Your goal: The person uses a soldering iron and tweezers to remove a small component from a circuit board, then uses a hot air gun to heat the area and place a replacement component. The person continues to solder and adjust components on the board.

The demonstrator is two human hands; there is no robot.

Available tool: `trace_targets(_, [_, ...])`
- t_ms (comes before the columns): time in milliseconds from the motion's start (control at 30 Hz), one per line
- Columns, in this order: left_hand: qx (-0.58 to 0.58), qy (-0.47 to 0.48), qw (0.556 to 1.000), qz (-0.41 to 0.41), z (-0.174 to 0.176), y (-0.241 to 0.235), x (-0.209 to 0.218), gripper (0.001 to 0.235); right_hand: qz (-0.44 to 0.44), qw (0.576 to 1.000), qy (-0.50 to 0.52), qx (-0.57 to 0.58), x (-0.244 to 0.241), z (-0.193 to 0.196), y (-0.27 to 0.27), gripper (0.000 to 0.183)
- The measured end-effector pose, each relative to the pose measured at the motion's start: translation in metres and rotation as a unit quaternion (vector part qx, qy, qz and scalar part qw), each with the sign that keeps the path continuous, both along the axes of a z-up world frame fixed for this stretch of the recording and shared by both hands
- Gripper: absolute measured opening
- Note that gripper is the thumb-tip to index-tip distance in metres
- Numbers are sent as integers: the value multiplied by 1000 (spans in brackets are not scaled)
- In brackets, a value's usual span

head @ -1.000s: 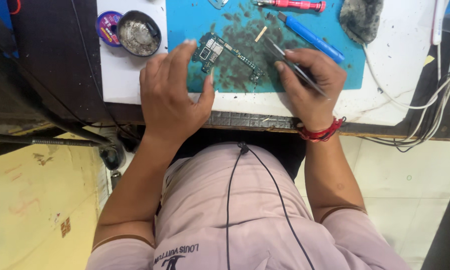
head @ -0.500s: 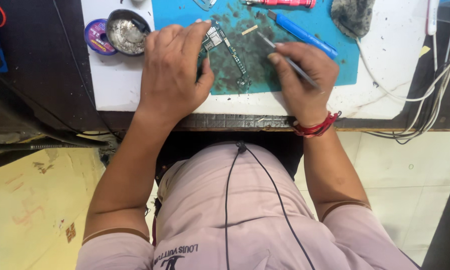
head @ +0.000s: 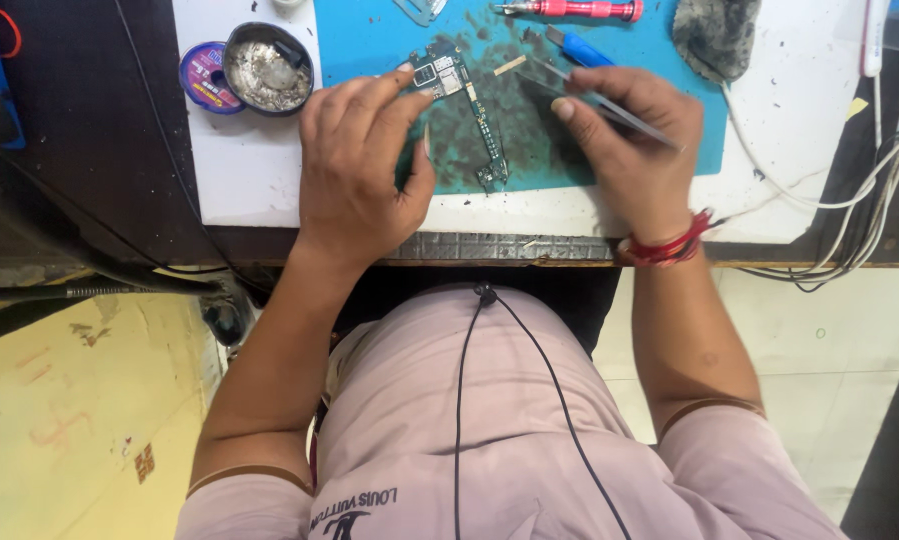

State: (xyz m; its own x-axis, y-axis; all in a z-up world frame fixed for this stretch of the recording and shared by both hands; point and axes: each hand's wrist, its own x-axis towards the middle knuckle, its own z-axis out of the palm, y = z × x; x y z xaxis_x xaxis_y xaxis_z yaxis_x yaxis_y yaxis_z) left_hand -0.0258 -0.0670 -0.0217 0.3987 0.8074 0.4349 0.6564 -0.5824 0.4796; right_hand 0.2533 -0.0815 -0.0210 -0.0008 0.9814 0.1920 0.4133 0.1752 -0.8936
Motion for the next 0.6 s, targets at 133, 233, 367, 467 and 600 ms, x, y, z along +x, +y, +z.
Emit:
trace_targets(133, [12, -5, 1000, 10, -3, -2, 2, 31, 64, 997, 15, -31, 14, 14, 25, 21])
trace_targets(233, [-1, -3, 1000, -3, -3, 0, 1, 30, 89, 993, -16, -73, 23, 25, 41, 18])
trace_targets(367, [0, -11, 1000, -3, -2, 0, 1, 29, 117, 990, -40, -64, 26, 30, 50, 11])
trace_targets(467, [1, -17, 1000, 0, -2, 0, 0, 29, 96, 993, -34, -64, 22, 29, 44, 13])
trace_targets(600, [-4, -22, 1000, 3, -5, 0, 1, 30, 38, 988, 81, -123, 18, 21, 27, 13])
